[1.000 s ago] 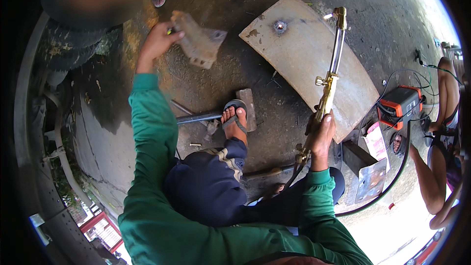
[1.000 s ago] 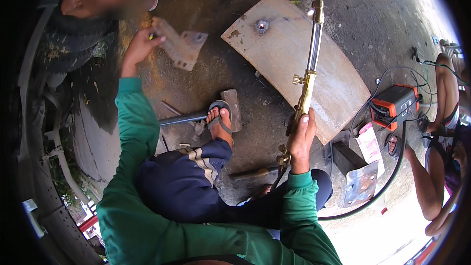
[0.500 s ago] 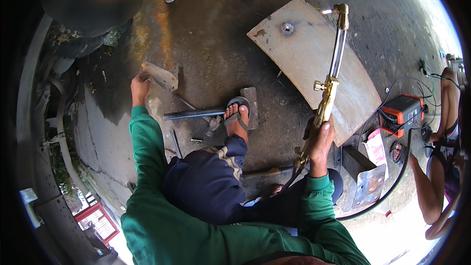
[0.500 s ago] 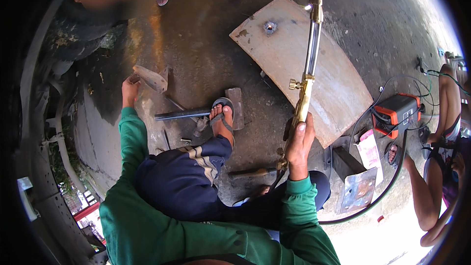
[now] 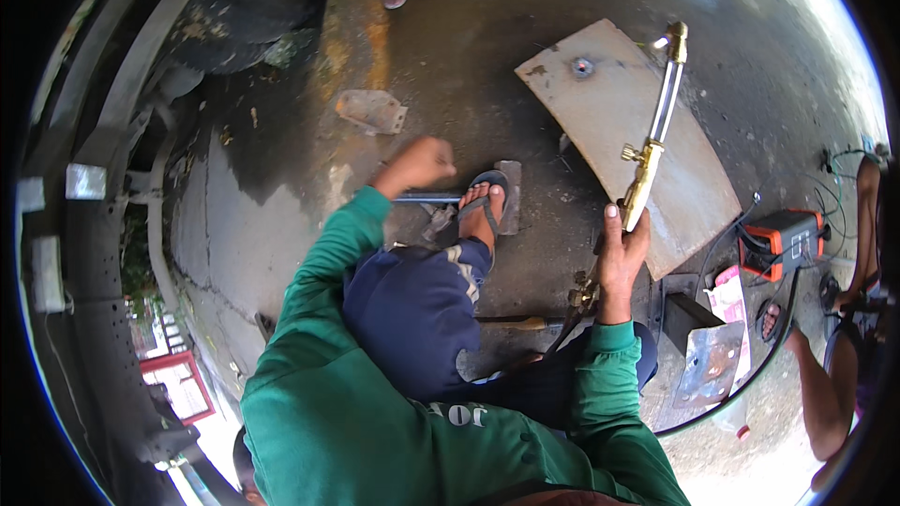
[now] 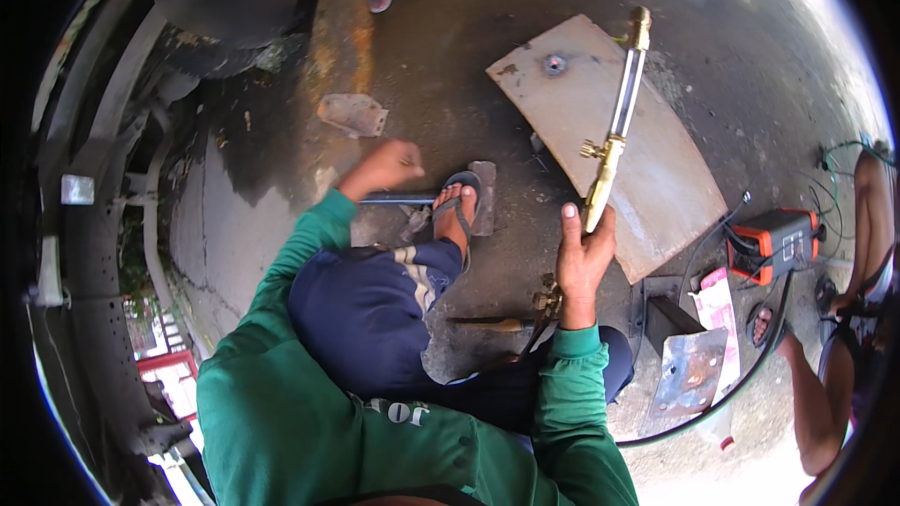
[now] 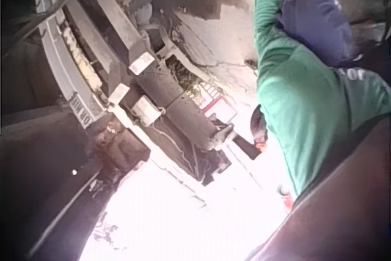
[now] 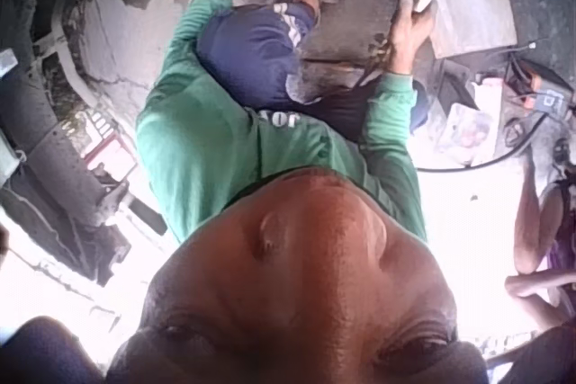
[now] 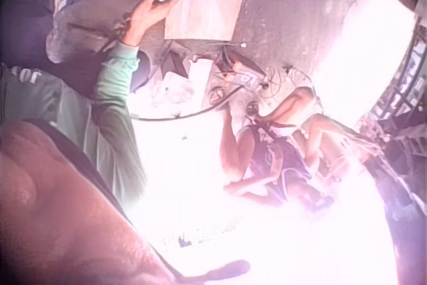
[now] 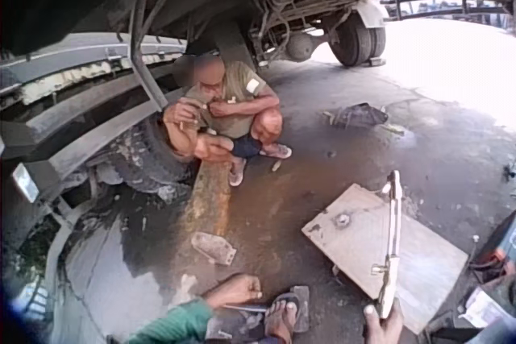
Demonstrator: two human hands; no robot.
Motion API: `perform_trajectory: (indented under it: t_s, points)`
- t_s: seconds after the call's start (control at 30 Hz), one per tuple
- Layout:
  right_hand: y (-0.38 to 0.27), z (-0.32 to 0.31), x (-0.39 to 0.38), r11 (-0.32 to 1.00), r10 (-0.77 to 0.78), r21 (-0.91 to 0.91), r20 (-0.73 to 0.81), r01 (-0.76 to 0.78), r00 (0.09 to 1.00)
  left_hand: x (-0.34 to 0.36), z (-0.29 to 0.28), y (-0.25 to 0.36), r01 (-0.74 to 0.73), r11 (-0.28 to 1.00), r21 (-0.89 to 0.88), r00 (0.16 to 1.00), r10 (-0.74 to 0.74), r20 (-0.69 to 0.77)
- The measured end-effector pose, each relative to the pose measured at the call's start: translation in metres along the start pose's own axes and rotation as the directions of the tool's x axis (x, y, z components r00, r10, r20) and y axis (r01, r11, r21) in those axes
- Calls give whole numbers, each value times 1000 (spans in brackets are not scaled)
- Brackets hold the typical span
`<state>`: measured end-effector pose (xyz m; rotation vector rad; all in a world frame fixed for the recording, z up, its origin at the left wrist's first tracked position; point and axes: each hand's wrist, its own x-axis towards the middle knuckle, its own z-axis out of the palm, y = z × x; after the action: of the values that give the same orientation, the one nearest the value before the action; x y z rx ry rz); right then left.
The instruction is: The person uses a handheld cutting torch to cut holes and shapes into a flat metal plate resting on the ground. They reposition the plate between cuts and continue cutting until several openings are formed.
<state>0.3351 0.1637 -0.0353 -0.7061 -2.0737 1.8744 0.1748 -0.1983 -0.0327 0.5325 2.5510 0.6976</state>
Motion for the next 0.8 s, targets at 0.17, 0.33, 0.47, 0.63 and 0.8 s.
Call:
perform_trajectory:
  t_s: [0.17,0.33,0.47,0.63,0.8]
  points:
    - [-8,3,-1,995,-75,-73,-12,74,997,-41,115,55,-239,967,86,913,193,359]
    - [-18,1,-11,993,-74,-87,19,75,997,-65,145,43,-163,987,12,921,148,361]
    - [-19,2,-24,987,-148,-55,4,148,989,-55,149,44,-156,983,-94,923,179,341]
    - [-27,-10,-15,997,18,-74,13,-17,1000,-3,142,62,-192,902,-387,882,332,336]
    - [-54,-4,-26,986,163,-19,18,-163,986,59,121,74,-33,783,-621,825,371,425]
